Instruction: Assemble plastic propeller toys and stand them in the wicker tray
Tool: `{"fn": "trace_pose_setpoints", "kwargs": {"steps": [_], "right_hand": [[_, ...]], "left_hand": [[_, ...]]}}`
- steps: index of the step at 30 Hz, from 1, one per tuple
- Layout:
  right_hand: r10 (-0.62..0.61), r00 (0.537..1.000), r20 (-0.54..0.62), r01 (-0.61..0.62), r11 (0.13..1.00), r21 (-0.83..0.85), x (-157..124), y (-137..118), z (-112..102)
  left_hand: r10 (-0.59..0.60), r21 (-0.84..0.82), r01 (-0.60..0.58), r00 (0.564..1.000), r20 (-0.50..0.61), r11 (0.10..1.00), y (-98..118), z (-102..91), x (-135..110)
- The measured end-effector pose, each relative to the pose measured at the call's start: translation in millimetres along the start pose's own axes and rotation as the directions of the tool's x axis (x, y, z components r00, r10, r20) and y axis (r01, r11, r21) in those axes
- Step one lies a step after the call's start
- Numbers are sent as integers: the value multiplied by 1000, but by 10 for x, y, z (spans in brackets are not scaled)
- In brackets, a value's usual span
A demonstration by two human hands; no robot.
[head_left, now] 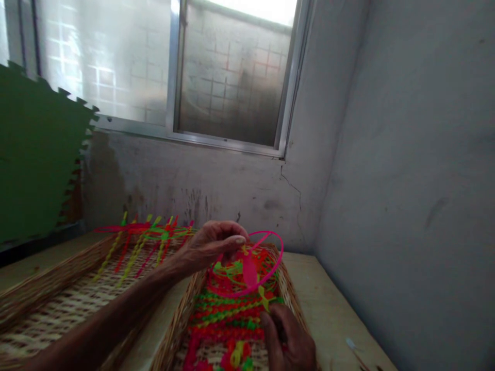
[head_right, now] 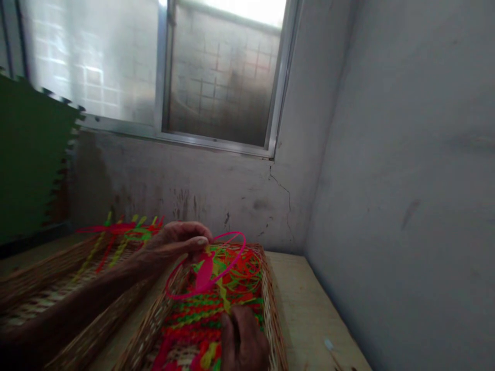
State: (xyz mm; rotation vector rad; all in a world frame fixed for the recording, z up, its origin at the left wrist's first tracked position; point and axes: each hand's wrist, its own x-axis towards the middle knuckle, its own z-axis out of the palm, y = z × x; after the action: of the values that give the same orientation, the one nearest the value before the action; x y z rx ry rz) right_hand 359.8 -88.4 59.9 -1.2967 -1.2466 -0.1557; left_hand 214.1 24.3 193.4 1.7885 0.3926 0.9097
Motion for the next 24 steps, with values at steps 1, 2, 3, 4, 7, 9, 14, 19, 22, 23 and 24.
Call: {"fn": "trace_pose_setpoints", "kwargs": {"steps": [1,2,3,4,7,9,14,19,22,23,24], "right_hand": [[14,1000,18,-15,999,39,28,8,9],[28,999,37,-30,997,70,51,23,14],[43,998,51,-48,994,96,65,48,10],[67,996,56,-73,991,112,69,85,-2],[184,982,37,-187,979,80,14,289,-90],[259,966,24,-259,966,8,-66,476,-163],[351,936,16,-346,928,-135,-247,809,-222],[379,923,-60,-384,918,-101,-263,783,-204],[415,907,-69,-419,906,-63,-251,730,-212],[420,904,-76,-425,903,-69,-248,718,-214],[417,905,-88,-424,902,-79,-247,709,-215]], "left_hand": [[9,20,-8,1000,-10,1000,12,7,29],[17,48,-16,1000,-18,999,26,16,57],[25,82,-23,999,-26,996,40,25,81],[34,124,-29,999,-35,992,55,35,100],[64,282,-46,996,-54,958,62,71,128],[107,395,-75,993,-59,915,7,111,121],[225,659,-253,966,129,709,-278,272,93],[228,689,-308,951,208,657,-324,356,163],[208,683,-253,967,149,686,-260,381,217],[202,681,-252,967,154,688,-255,394,229],[200,679,-269,963,181,683,-265,411,239]]}}
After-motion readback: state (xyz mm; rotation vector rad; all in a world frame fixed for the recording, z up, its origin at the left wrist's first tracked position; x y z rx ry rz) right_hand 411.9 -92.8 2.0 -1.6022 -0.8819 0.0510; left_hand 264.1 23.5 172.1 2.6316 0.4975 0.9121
